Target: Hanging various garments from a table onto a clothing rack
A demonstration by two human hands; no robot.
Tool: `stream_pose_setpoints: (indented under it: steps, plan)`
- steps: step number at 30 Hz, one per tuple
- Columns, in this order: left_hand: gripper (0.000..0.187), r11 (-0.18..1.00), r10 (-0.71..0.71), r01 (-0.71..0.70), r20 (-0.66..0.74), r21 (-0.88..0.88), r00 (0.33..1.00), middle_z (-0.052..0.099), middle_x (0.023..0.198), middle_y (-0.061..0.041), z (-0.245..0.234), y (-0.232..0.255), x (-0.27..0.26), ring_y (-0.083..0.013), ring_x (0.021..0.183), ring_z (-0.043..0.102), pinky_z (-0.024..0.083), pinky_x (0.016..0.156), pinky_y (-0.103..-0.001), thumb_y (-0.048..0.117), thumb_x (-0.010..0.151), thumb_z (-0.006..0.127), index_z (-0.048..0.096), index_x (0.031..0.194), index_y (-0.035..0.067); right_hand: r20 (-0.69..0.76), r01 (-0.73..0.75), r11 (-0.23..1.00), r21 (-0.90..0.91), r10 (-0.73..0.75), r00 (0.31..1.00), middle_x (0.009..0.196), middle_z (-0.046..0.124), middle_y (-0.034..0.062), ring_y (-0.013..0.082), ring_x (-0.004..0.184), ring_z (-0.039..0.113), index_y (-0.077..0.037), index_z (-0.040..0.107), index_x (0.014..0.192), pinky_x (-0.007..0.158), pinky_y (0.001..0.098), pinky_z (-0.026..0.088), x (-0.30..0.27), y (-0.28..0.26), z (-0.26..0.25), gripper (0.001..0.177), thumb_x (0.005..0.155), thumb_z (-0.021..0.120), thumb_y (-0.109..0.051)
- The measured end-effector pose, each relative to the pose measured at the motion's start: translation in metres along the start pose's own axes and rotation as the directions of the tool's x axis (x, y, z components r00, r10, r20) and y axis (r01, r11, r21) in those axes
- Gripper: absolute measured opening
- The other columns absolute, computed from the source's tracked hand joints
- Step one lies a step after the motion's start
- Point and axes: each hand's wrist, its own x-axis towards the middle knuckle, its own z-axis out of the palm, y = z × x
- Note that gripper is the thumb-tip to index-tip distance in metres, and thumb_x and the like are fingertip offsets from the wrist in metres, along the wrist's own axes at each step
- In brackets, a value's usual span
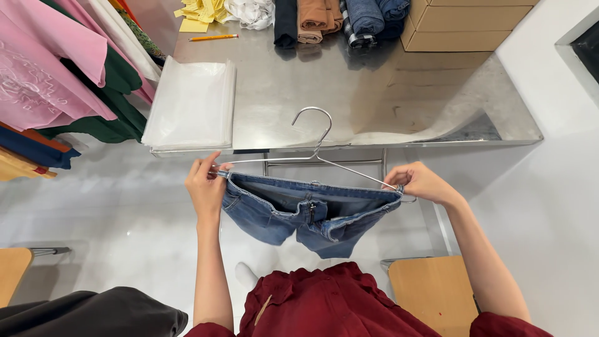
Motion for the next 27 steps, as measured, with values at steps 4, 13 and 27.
stream_pose_setpoints:
  steps: [4,13,27]
  plan:
    - [0.011,1.000,-0.025,0.026,-0.086,0.007,0.996,0.065,0.079,-0.009,-0.008,0.022,0.006,-0.0196,0.065,0.065,0.054,0.057,-0.027,0.011,0.097,0.080,0.080,0.108,0.011,-0.118,-0.033,0.990,-0.137,0.017,0.993,0.063,0.074,0.0149,0.0204,0.062,0.068,-0.002,0.078,0.080,0.063,0.0361,0.063,0.014,0.011,-0.003,0.016,0.074,0.090,-0.011]
    - [0.029,0.932,-0.360,0.362,-0.085,0.011,0.929,0.075,0.074,0.003,-0.024,0.062,0.017,-0.0187,0.065,0.067,0.051,0.069,-0.032,0.033,0.109,0.060,0.078,0.089,0.021,0.219,-0.307,0.952,-0.007,0.301,0.928,0.075,0.078,0.0173,0.0211,0.061,0.073,0.001,0.075,0.106,0.058,0.0260,0.058,0.051,0.036,0.008,0.020,0.087,0.069,0.004]
    - [0.015,0.822,-0.568,0.542,-0.333,-0.174,0.753,0.069,0.081,0.008,-0.033,-0.009,0.018,-0.0067,0.070,0.053,0.041,0.070,-0.023,0.034,0.100,0.075,0.064,0.096,0.024,0.095,0.020,0.975,0.219,-0.041,0.995,0.062,0.052,0.0065,0.0100,0.056,0.035,0.003,0.076,0.108,0.054,0.0232,0.031,0.048,-0.009,0.013,0.021,0.095,0.068,-0.011]
